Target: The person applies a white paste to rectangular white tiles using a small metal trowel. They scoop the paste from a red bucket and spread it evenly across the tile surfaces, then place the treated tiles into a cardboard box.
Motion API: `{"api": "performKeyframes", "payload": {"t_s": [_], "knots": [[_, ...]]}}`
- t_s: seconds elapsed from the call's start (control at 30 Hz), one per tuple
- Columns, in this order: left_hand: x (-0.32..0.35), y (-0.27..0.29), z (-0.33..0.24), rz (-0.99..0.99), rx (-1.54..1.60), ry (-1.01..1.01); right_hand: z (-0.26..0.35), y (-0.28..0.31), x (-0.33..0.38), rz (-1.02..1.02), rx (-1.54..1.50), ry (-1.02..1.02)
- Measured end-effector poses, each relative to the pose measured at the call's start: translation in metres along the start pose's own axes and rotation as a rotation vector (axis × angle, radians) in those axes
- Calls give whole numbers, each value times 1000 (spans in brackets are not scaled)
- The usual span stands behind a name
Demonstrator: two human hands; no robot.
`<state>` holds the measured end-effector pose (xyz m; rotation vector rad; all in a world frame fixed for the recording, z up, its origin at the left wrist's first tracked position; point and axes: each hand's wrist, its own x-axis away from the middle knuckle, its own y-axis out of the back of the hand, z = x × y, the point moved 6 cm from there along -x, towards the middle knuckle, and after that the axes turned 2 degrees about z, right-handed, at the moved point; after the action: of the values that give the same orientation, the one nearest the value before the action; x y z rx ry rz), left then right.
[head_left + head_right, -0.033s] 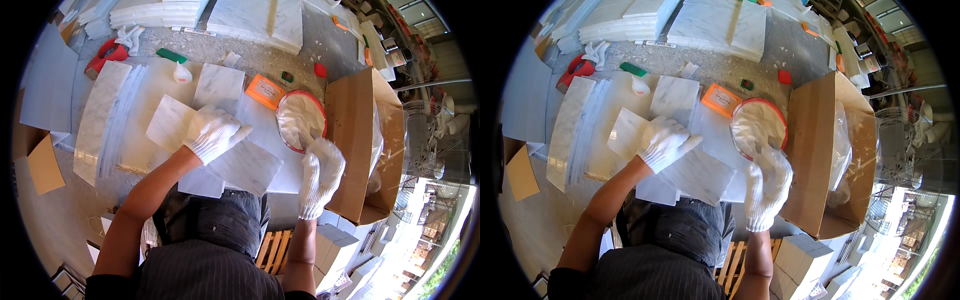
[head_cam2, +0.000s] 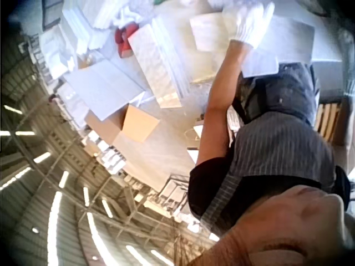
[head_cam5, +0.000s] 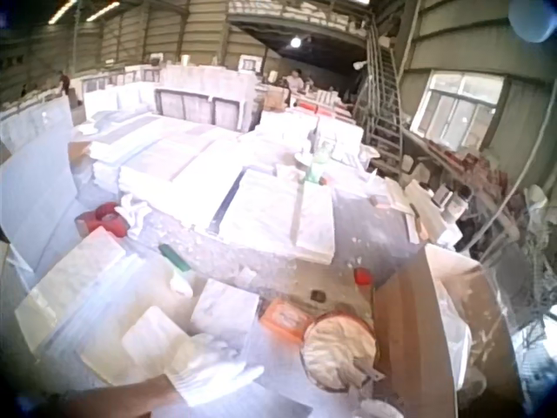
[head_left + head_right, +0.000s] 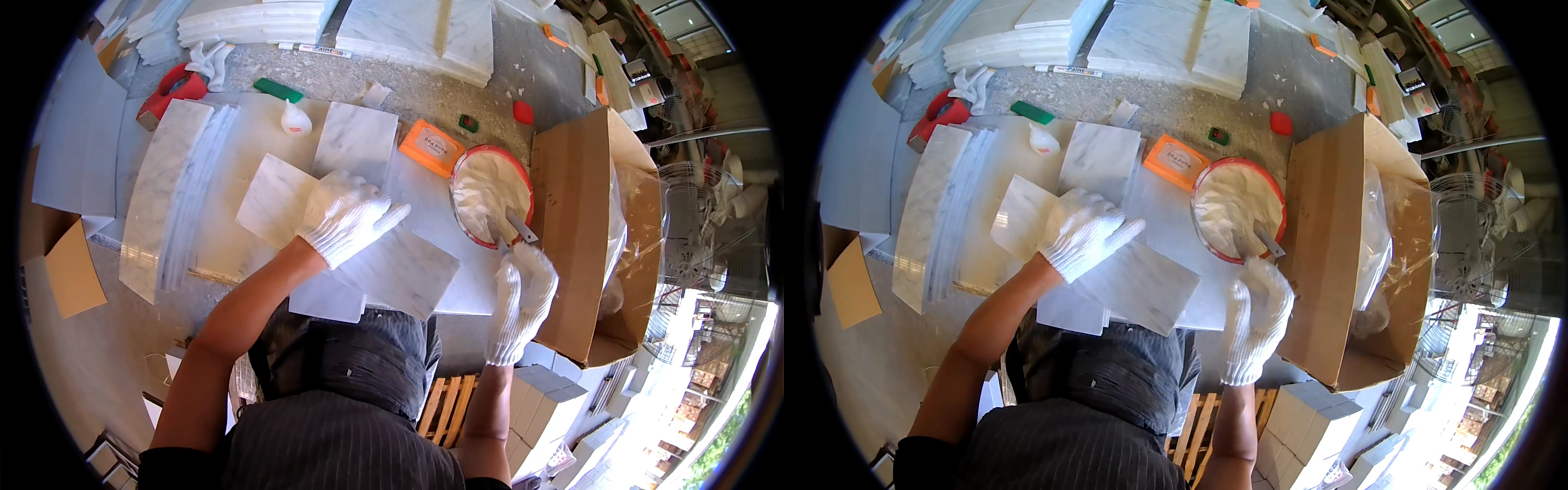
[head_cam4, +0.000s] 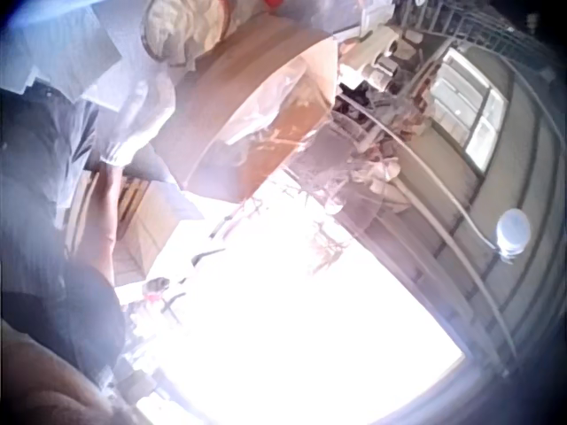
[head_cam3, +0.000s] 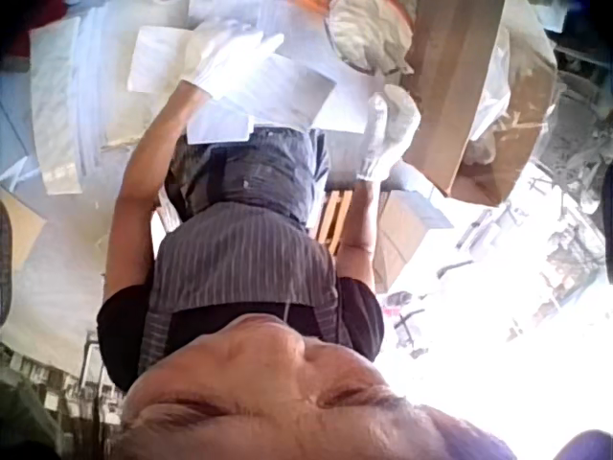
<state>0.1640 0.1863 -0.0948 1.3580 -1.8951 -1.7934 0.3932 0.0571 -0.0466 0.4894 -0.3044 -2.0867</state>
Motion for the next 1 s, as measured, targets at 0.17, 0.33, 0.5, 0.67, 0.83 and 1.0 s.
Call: {"api": "performKeyframes", "payload": {"t_s": [0.17,0.33,0.5,0.67,0.83,1.0], "knots": [[-2,1,3,67,-21,28,-53,27,48,-52,119,-132],[-1,-3,4,73,12,12,-52,14,19,-51,382,14],[-5,1,-4,123,17,-16,-50,9,-6,-51,402,137],[6,-19,-3,325,27,-77,-61,1,-17,9,309,-32],[-12,-18,4,785,160,249,-66,10,-15,-36,242,-47],[-35,-30,8,980,630,512,-83,21,-3,-78,56,-140]]}}
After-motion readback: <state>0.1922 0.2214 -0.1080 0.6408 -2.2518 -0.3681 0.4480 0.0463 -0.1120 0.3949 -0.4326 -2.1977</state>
